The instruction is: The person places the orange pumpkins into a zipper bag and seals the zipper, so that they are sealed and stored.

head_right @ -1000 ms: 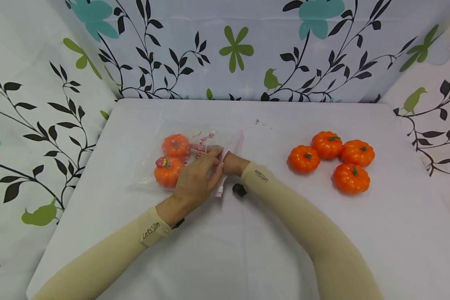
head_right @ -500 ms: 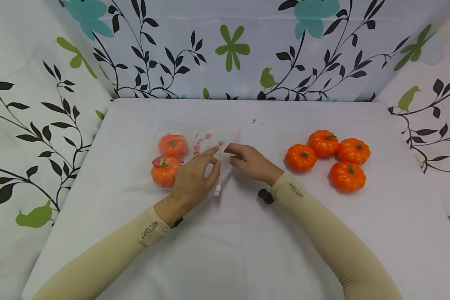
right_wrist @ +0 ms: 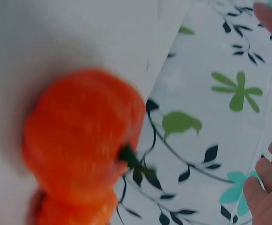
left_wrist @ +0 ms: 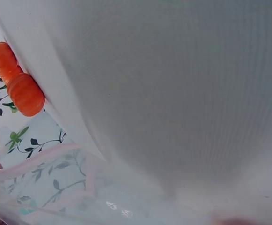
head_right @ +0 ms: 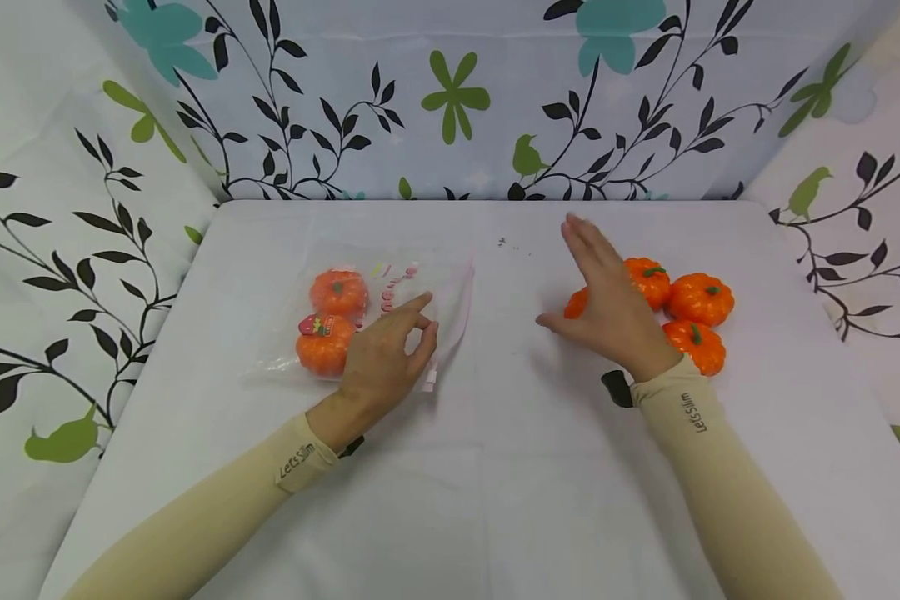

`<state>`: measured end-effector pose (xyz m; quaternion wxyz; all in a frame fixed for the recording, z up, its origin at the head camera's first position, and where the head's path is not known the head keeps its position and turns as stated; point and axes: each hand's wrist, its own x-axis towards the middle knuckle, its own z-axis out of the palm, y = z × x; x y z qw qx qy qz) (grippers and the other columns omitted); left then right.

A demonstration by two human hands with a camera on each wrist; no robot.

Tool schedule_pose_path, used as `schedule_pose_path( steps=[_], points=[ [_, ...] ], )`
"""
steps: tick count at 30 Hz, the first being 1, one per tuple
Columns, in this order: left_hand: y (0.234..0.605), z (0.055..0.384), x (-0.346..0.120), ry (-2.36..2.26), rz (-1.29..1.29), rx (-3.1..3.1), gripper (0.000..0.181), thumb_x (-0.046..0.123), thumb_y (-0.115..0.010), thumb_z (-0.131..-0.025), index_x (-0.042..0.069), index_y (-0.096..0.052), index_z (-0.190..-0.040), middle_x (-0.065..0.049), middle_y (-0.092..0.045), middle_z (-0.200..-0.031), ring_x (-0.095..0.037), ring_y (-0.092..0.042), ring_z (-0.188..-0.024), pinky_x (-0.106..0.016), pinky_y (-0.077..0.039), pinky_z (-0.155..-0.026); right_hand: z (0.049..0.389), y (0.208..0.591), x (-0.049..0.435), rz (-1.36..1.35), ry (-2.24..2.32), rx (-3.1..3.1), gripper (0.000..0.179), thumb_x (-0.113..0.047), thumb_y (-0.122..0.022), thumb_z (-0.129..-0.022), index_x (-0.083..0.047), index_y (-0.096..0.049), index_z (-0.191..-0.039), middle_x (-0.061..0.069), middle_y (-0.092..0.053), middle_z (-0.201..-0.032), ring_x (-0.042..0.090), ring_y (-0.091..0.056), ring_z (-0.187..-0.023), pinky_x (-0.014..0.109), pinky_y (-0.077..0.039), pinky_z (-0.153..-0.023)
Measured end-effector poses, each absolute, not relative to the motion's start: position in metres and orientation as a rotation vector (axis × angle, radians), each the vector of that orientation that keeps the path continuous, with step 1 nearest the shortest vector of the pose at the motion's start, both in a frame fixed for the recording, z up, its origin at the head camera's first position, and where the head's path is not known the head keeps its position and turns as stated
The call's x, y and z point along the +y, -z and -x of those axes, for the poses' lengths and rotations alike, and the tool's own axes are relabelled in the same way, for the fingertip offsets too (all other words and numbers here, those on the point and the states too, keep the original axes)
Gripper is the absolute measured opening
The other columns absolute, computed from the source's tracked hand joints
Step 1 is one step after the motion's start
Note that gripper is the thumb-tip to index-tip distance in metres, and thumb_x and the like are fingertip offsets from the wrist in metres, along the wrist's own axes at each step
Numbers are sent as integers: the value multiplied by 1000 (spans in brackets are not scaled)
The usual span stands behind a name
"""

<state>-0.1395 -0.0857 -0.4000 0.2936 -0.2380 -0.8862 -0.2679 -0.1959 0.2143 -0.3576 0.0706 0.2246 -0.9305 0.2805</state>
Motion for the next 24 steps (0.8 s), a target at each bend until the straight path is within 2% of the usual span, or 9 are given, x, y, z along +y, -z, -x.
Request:
schedule_pose_path(
  steps=[5,10,13,16,21,24],
  points=[
    [400,139,-86,704,616,-2386,11,10,-71,-92,3,-63,-88,-14,-70,-124,-27,-72,-104,-35,-61,-76,198,353,232,-600,-708,-2862,142,-42,-96,-64,-15,2,-163,-3,5,-169,25,-3,-155,50,-13,-122],
    [399,139,-86,709,610,-2389,11,11,-71,-93,3,-63,-89,-14,-70,-124,-27,-72,-104,-35,-61,-75,198,357,246,-488,-694,-3000,148,-48,-96,-62,-15,10,-161,3,7,-169,32,-2,-155,55,-10,-121],
    [399,139,-86,715,611,-2382,11,11,-71,-93,3,-63,-90,-14,-70,-124,-27,-72,-104,-35,-61,-76,196,363,252,-428,-682,-3085,147,-53,-94,-63,-13,8,-162,8,3,-169,40,-9,-153,62,-14,-118],
    [399,138,-86,719,614,-2378,11,11,-70,-93,3,-63,-90,-15,-70,-124,-27,-72,-105,-35,-61,-78,194,369,255,-391,-667,-3152,146,-54,-94,-62,-10,2,-163,16,-7,-169,47,-19,-148,67,-21,-114],
    [399,138,-86,719,615,-2376,10,11,-70,-93,3,-64,-91,-15,-70,-124,-27,-71,-105,-36,-60,-78,193,377,258,-388,-608,-3195,137,-48,-96,-62,-2,-12,-161,27,-26,-160,48,-26,-144,68,-27,-111],
    [399,138,-86,718,617,-2372,10,10,-70,-92,3,-64,-90,-15,-70,-123,-27,-72,-104,-35,-61,-77,192,380,258,-389,-541,-3191,129,-45,-96,-64,4,-22,-157,30,-32,-156,49,-28,-142,69,-28,-110]
  ],
)
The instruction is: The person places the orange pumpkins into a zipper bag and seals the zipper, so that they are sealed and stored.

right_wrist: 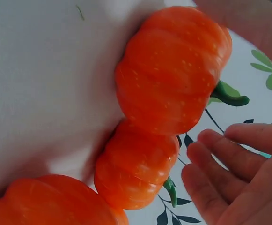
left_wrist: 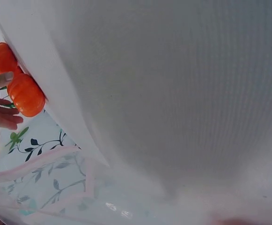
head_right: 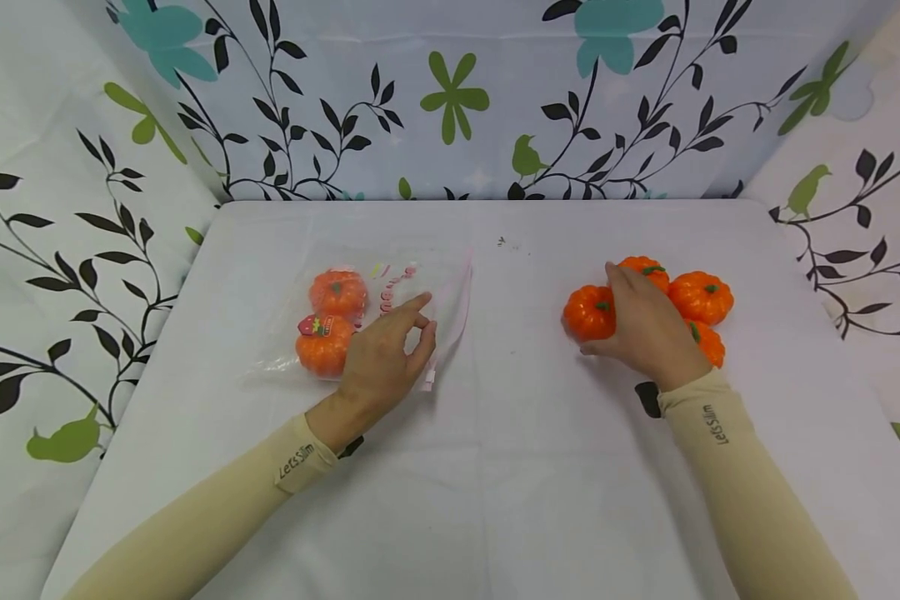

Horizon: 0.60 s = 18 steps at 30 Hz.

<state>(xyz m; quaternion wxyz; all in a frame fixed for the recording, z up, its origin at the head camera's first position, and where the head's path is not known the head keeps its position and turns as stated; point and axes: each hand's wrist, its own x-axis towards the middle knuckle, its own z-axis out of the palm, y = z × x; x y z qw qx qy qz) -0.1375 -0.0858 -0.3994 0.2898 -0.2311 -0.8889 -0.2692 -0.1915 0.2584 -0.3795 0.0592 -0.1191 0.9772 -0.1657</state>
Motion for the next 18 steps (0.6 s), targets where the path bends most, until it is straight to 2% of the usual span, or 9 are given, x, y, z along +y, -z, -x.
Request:
schedule_pose_path(
  steps=[5,12,18],
  points=[
    [399,137,-86,711,621,-2356,11,10,-71,-92,3,-63,-87,-15,-71,-121,-27,-72,-103,-36,-61,-77,188,384,256,324,459,2979,114,-43,-94,-68,6,-34,-152,32,-36,-150,51,-32,-136,70,-30,-108],
    [399,135,-86,699,614,-2364,11,10,-71,-91,4,-63,-87,-14,-71,-121,-27,-72,-103,-35,-61,-76,187,392,257,349,445,3028,89,-28,-88,-76,9,-43,-144,32,-41,-144,51,-37,-132,67,-33,-109],
    [400,134,-86,694,604,-2379,11,11,-71,-91,5,-63,-87,-13,-71,-122,-25,-72,-104,-34,-61,-74,187,394,254,317,480,2994,89,-29,-88,-76,7,-43,-144,31,-43,-144,49,-38,-132,67,-33,-109]
  ],
)
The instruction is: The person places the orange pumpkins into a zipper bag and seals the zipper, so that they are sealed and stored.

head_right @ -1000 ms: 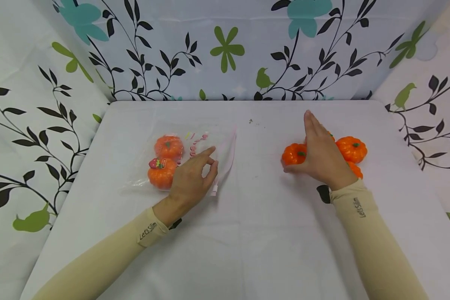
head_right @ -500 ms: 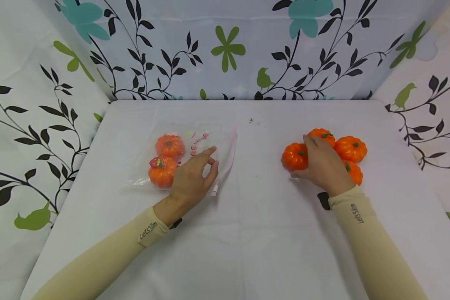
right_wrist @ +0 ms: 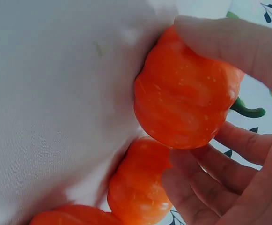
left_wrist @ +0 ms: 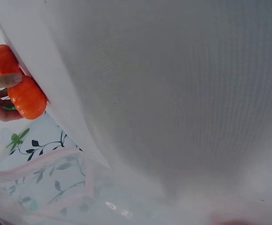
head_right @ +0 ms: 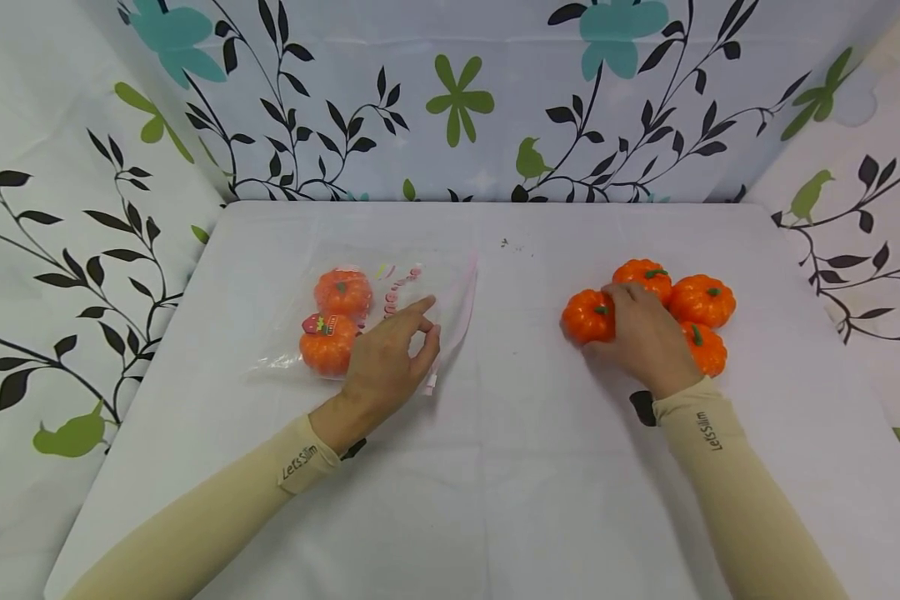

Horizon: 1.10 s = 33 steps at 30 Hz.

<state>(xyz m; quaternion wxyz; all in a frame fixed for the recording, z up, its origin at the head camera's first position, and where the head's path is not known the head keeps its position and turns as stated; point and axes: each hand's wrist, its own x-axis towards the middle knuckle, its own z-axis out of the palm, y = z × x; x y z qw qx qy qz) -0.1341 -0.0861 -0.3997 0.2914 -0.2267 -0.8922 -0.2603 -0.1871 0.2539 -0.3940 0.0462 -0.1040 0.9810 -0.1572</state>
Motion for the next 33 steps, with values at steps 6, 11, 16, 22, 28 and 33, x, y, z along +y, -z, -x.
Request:
schedule_pose_path(
  steps=[6,11,16,22,28,33],
  points=[
    [401,133,-85,697,607,-2375,11,10,-71,-91,5,-63,-86,-13,-71,-121,-25,-72,-103,-34,-61,-73,184,389,245,324,645,2881,86,-32,-86,-80,2,-42,-146,25,-47,-142,44,-41,-131,64,-34,-109],
    [400,133,-85,695,605,-2382,11,10,-71,-91,5,-63,-86,-13,-71,-121,-25,-72,-103,-34,-61,-73,181,385,224,397,856,2760,85,-36,-85,-81,-2,-44,-148,19,-53,-137,38,-51,-119,57,-45,-100],
    [399,132,-85,689,600,-2394,11,11,-71,-91,6,-63,-86,-13,-71,-122,-25,-72,-105,-34,-61,-76,180,382,190,473,1015,2634,83,-35,-86,-81,-6,-46,-147,12,-54,-140,31,-53,-119,52,-47,-102],
    [400,130,-85,679,613,-2409,12,12,-71,-91,6,-62,-87,-13,-70,-124,-25,-71,-107,-34,-60,-77,182,382,150,570,1076,2572,78,-32,-88,-79,-6,-51,-143,9,-58,-137,28,-57,-116,48,-50,-100],
    [400,131,-87,649,649,-2391,10,11,-72,-91,4,-64,-88,-14,-70,-124,-25,-69,-112,-37,-53,-98,186,386,124,645,1105,2534,74,-32,-87,-79,-7,-55,-141,3,-62,-129,23,-59,-112,45,-52,-97],
    [400,131,-87,639,686,-2359,9,9,-70,-91,2,-65,-88,-15,-70,-123,-25,-68,-113,-41,-46,-107,193,394,107,731,1142,2500,61,-31,-86,-80,-11,-62,-132,-1,-65,-121,21,-60,-110,44,-52,-94]
  ],
)
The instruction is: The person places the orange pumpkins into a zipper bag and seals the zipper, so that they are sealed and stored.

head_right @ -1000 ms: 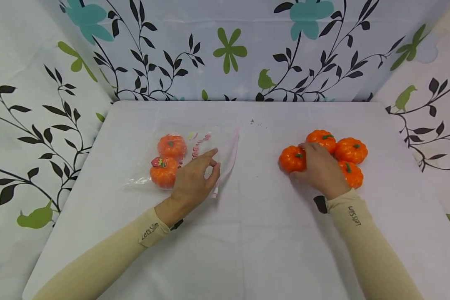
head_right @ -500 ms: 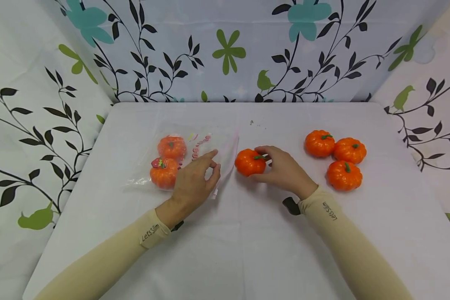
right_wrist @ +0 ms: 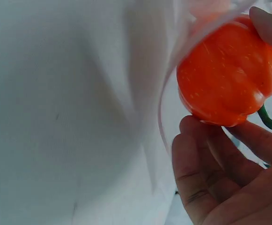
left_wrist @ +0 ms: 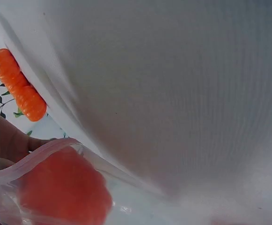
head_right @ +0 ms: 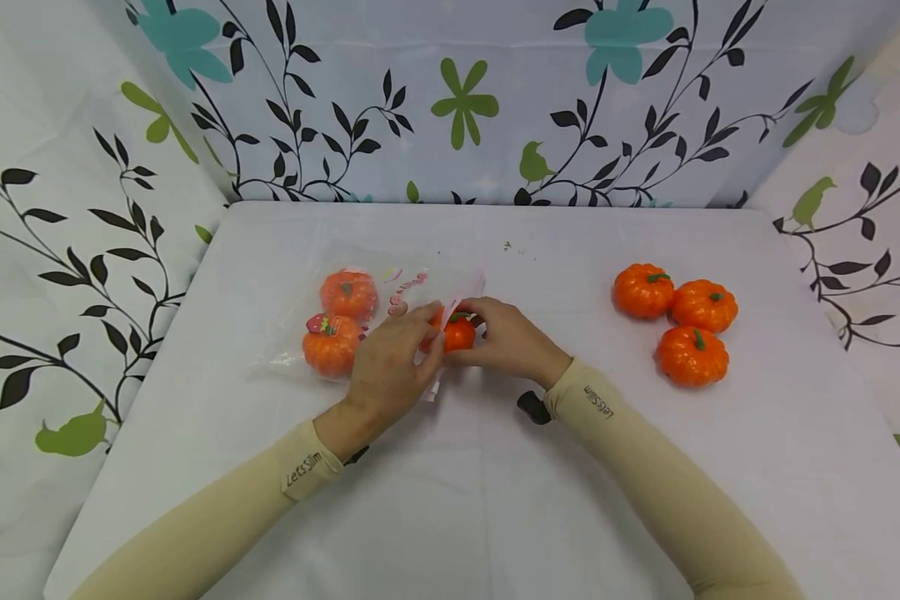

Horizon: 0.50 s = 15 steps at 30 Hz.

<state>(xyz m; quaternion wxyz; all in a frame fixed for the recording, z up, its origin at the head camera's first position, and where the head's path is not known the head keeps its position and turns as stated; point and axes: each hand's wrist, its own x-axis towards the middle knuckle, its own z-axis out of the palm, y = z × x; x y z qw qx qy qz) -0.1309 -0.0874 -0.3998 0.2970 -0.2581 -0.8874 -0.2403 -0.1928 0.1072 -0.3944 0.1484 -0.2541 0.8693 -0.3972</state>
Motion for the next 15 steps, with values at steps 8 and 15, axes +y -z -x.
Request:
schedule_pose_path(
  steps=[8,15],
  points=[
    [400,129,-86,638,700,-2346,11,12,-69,-93,1,-67,-90,-14,-70,-122,-26,-69,-110,-39,-49,-104,199,406,85,787,1206,2433,52,-20,-83,-82,-6,-65,-128,4,-69,-121,21,-64,-111,40,-53,-93],
    [401,127,-85,639,698,-2349,16,14,-69,-94,-1,-70,-99,-14,-71,-122,-27,-69,-112,-35,-52,-99,201,412,69,929,1270,2358,52,-11,-76,-89,5,-58,-136,14,-64,-134,25,-58,-126,39,-43,-109]
  ],
)
